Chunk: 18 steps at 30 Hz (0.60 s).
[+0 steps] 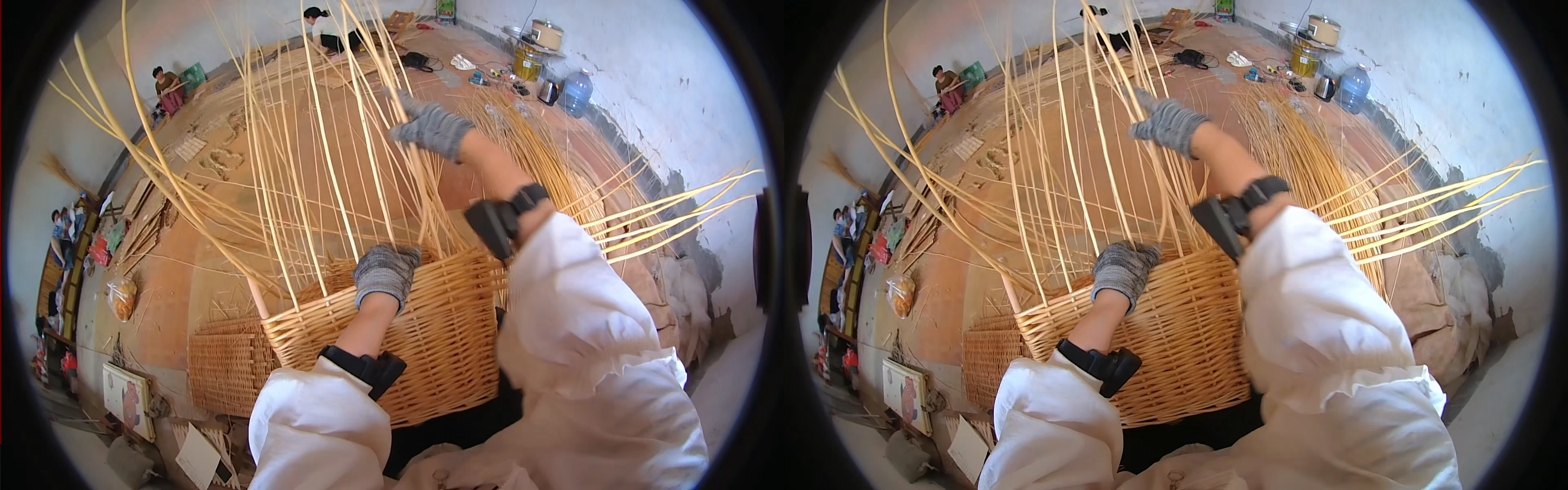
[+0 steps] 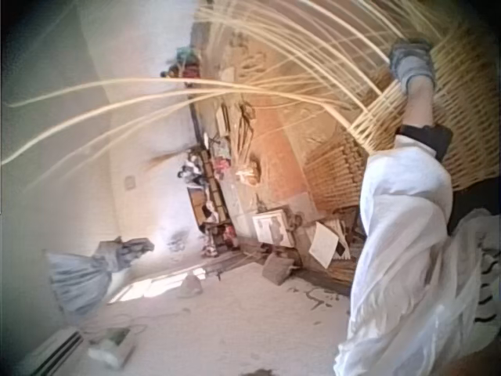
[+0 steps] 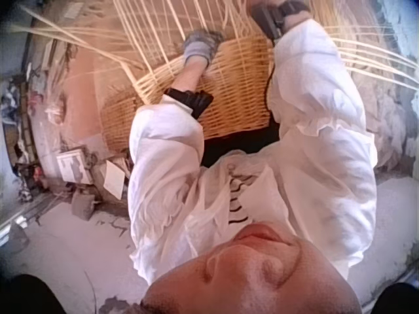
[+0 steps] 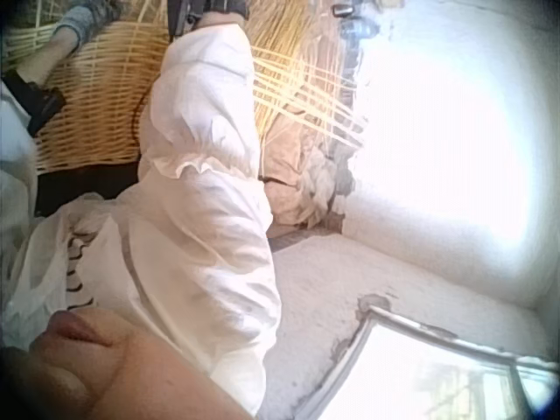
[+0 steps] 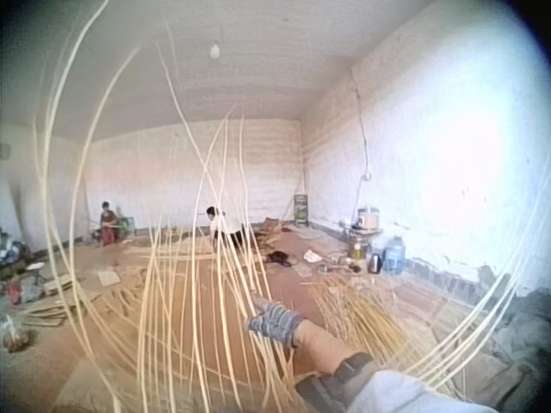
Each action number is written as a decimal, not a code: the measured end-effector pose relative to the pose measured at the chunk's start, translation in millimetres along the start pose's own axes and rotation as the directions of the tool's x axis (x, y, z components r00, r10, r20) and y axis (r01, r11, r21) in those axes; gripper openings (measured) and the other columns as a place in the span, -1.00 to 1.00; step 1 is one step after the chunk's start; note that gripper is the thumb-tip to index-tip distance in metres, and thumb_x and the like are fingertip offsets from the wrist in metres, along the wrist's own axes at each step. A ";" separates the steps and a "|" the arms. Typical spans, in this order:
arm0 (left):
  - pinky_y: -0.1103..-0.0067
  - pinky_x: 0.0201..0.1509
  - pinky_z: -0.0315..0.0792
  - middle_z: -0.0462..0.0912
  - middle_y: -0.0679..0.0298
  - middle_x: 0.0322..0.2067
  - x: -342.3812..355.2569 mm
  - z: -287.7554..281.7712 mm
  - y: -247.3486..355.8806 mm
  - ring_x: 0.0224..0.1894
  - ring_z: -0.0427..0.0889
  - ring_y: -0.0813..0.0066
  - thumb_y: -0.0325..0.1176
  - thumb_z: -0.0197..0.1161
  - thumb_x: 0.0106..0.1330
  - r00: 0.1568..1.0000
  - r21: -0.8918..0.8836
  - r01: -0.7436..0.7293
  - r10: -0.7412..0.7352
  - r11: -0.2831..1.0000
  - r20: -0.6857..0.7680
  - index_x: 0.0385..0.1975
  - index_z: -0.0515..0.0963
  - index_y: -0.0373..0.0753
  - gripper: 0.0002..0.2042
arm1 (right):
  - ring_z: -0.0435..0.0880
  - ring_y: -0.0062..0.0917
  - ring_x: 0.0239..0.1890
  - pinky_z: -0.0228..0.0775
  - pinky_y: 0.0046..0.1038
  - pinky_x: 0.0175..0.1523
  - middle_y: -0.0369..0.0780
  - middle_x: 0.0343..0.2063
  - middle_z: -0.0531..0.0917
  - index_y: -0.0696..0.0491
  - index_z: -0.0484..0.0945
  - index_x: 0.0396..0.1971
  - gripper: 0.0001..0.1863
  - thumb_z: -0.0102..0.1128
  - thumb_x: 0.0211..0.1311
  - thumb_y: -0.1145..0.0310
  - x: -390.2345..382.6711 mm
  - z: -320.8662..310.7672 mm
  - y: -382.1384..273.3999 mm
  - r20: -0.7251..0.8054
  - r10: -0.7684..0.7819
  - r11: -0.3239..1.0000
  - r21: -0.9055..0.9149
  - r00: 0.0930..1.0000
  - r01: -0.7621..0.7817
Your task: The person is weaving a large wicker basket using long, thin wooden strips and measuring dimensions.
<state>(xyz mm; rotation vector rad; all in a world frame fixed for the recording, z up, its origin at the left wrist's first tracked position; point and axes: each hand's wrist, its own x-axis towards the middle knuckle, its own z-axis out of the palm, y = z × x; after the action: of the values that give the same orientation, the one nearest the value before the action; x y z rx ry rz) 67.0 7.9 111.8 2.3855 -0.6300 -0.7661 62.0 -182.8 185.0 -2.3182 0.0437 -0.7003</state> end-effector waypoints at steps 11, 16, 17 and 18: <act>0.46 -0.16 0.37 0.57 0.03 -0.40 21.9 1.2 -0.5 -0.29 0.54 0.17 0.08 0.15 -0.02 0.994 0.193 -0.073 0.057 0.978 0.089 -0.40 0.54 -0.38 -0.48 | 0.52 -0.49 -0.62 0.41 -0.50 -0.52 -0.18 -0.61 0.53 0.06 0.25 -0.12 -0.62 0.03 0.08 0.27 -49.2 -50.3 20.1 -0.433 0.606 0.793 0.260 0.667 -0.551; 0.52 -0.11 0.34 0.54 0.00 -0.30 11.7 -7.5 6.3 -0.24 0.53 0.22 0.14 0.10 0.00 0.961 0.199 -0.249 0.217 0.948 0.171 -0.25 0.48 -0.43 -0.38 | 0.30 -0.60 -0.81 0.31 -0.48 -0.72 -0.34 -0.79 0.28 0.02 0.21 -0.30 -0.84 -0.14 0.18 0.29 -170.2 -36.6 -10.4 -0.607 0.590 0.762 0.638 0.533 -0.116; 0.53 -0.08 0.32 0.52 0.01 -0.24 19.3 -11.4 3.0 -0.17 0.50 0.19 0.18 0.11 -0.03 0.970 0.191 -0.167 0.126 0.967 0.210 -0.20 0.43 -0.46 -0.31 | 0.31 -0.60 -0.81 0.31 -0.48 -0.73 -0.33 -0.80 0.28 0.01 0.20 -0.30 -0.85 -0.16 0.19 0.29 -168.7 -33.2 -5.9 -0.558 0.642 0.704 0.700 0.526 -0.117; 0.53 -0.08 0.32 0.52 0.01 -0.24 20.5 -2.8 7.8 -0.17 0.50 0.19 0.18 0.11 -0.03 0.965 0.193 -0.177 0.133 0.965 0.224 -0.20 0.43 -0.46 -0.31 | 0.32 -0.60 -0.80 0.30 -0.47 -0.74 -0.33 -0.80 0.27 0.00 0.19 -0.30 -0.86 -0.17 0.21 0.29 -171.7 -39.1 -5.7 -0.515 0.692 0.650 0.750 0.505 -0.126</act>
<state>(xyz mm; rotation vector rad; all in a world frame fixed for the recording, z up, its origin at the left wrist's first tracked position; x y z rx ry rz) 81.7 -8.6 110.9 2.4247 -1.0205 -0.9293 -104.8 -164.9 131.2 -1.0975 0.6898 -1.1745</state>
